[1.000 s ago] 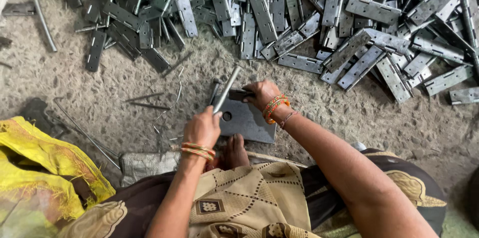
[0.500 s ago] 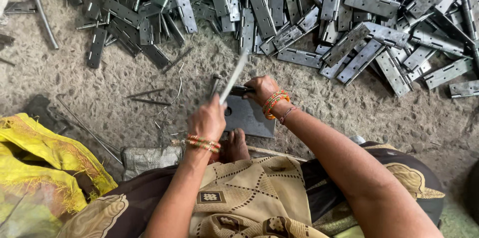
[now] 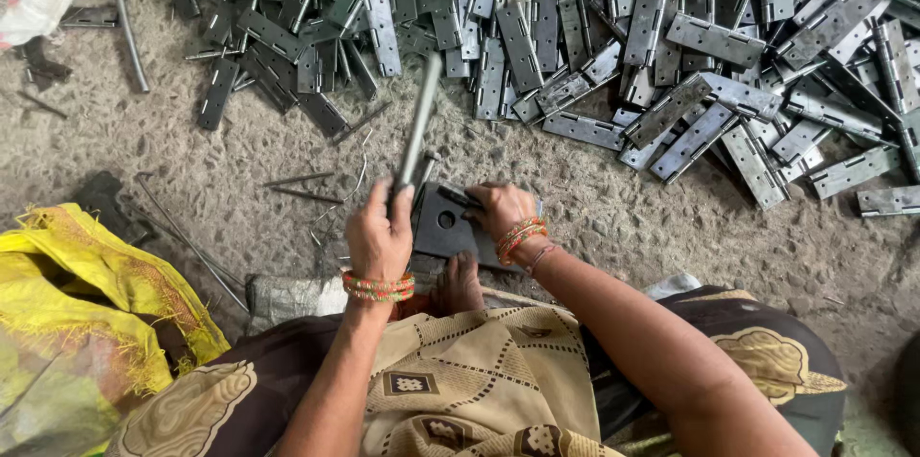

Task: The person sits on the floor and assembles metal hinges by placing two hinge leaves on a metal block, inserting a pin, and striking it with a metal rod to secure the pin. The person repeats this process for multiple hinge units.

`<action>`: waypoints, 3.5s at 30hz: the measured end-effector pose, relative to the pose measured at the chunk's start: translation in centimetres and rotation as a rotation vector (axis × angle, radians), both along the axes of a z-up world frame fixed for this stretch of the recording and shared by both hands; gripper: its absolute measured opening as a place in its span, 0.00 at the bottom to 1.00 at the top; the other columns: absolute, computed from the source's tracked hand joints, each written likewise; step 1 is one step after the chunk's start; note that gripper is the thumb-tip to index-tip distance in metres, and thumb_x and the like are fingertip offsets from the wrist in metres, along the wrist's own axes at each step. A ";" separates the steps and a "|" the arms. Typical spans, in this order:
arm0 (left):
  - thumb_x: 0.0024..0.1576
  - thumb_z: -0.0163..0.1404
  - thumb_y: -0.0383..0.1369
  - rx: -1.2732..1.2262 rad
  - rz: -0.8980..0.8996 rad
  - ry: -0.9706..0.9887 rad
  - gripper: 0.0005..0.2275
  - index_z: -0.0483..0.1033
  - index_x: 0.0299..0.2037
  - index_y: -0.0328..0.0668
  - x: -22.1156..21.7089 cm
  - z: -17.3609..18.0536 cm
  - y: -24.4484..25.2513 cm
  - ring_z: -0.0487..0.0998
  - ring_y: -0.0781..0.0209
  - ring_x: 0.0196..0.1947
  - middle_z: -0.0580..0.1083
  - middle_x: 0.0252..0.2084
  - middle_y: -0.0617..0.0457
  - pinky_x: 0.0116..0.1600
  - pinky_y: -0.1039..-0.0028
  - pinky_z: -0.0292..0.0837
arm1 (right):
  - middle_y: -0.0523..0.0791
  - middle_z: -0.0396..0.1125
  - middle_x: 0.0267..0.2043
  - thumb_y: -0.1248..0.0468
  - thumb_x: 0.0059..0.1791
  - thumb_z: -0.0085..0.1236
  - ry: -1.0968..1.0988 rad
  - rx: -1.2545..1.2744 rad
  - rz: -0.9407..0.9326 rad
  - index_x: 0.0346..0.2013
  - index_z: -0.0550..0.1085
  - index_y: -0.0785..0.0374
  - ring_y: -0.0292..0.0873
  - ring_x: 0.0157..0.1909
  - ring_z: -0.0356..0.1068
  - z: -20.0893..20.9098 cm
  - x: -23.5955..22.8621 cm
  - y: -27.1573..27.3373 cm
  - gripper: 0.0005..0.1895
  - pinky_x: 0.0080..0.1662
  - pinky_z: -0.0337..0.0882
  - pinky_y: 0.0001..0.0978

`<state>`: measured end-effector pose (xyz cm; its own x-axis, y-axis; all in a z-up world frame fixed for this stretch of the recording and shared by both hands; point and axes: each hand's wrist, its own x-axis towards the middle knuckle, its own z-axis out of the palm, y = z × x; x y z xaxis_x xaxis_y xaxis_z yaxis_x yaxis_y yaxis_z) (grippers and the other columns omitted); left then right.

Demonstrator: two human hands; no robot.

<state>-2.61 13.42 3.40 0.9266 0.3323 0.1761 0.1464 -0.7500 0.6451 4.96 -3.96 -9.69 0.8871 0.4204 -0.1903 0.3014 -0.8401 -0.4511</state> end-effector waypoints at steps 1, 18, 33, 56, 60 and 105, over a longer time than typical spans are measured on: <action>0.67 0.51 0.37 -0.050 -0.027 -0.180 0.10 0.76 0.46 0.38 -0.4 1.1 -0.4 0.76 0.58 0.21 0.74 0.24 0.48 0.27 0.68 0.66 | 0.40 0.75 0.52 0.46 0.41 0.67 -0.070 0.041 -0.012 0.51 0.79 0.41 0.42 0.36 0.77 -0.1 -0.3 -0.1 0.24 0.33 0.75 0.37; 0.65 0.47 0.41 0.265 -0.189 0.360 0.13 0.70 0.38 0.39 -2.9 -5.7 -1.1 0.76 0.40 0.20 0.74 0.20 0.40 0.24 0.55 0.67 | 0.41 0.76 0.37 0.49 0.37 0.74 0.060 0.202 -0.156 0.33 0.84 0.51 0.47 0.39 0.76 0.5 -1.0 -3.3 0.15 0.43 0.76 0.41; 0.65 0.42 0.43 0.359 -0.203 0.767 0.14 0.67 0.48 0.42 -2.7 -9.0 -0.4 0.80 0.32 0.34 0.78 0.33 0.33 0.36 0.46 0.72 | 0.44 0.74 0.46 0.54 0.35 0.74 -0.138 0.220 -0.082 0.30 0.84 0.56 0.50 0.44 0.75 -2.0 -0.2 -3.5 0.14 0.46 0.75 0.42; 0.68 0.46 0.35 -0.102 -0.323 -0.299 0.10 0.69 0.48 0.33 -6.2 -0.1 -1.5 0.79 0.52 0.24 0.76 0.28 0.45 0.26 0.65 0.71 | 0.48 0.78 0.44 0.44 0.31 0.80 0.408 0.003 -0.258 0.43 0.83 0.57 0.47 0.44 0.78 -7.6 2.9 -13.3 0.33 0.51 0.76 0.38; 0.65 0.47 0.40 0.147 -0.370 0.319 0.11 0.72 0.43 0.39 -5.9 -4.6 -1.3 0.79 0.49 0.22 0.76 0.24 0.44 0.26 0.62 0.72 | 0.48 0.79 0.44 0.45 0.30 0.79 0.566 0.090 -0.389 0.45 0.82 0.62 0.45 0.44 0.79 -6.5 1.2 -13.0 0.36 0.49 0.78 0.38; 0.65 0.46 0.50 0.150 -0.056 0.223 0.20 0.78 0.39 0.39 -8.0 -0.3 -2.7 0.80 0.37 0.32 0.78 0.31 0.38 0.34 0.54 0.71 | 0.52 0.77 0.33 0.55 0.47 0.67 -0.047 0.428 -0.409 0.51 0.78 0.58 0.48 0.32 0.77 -3.3 -3.8 -8.4 0.20 0.39 0.77 0.40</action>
<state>-10.58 10.68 3.06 0.9642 0.2648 0.0094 0.2276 -0.8459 0.4824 1.18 -12.34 -13.04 0.9967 0.0731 -0.0358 0.0192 -0.6383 -0.7696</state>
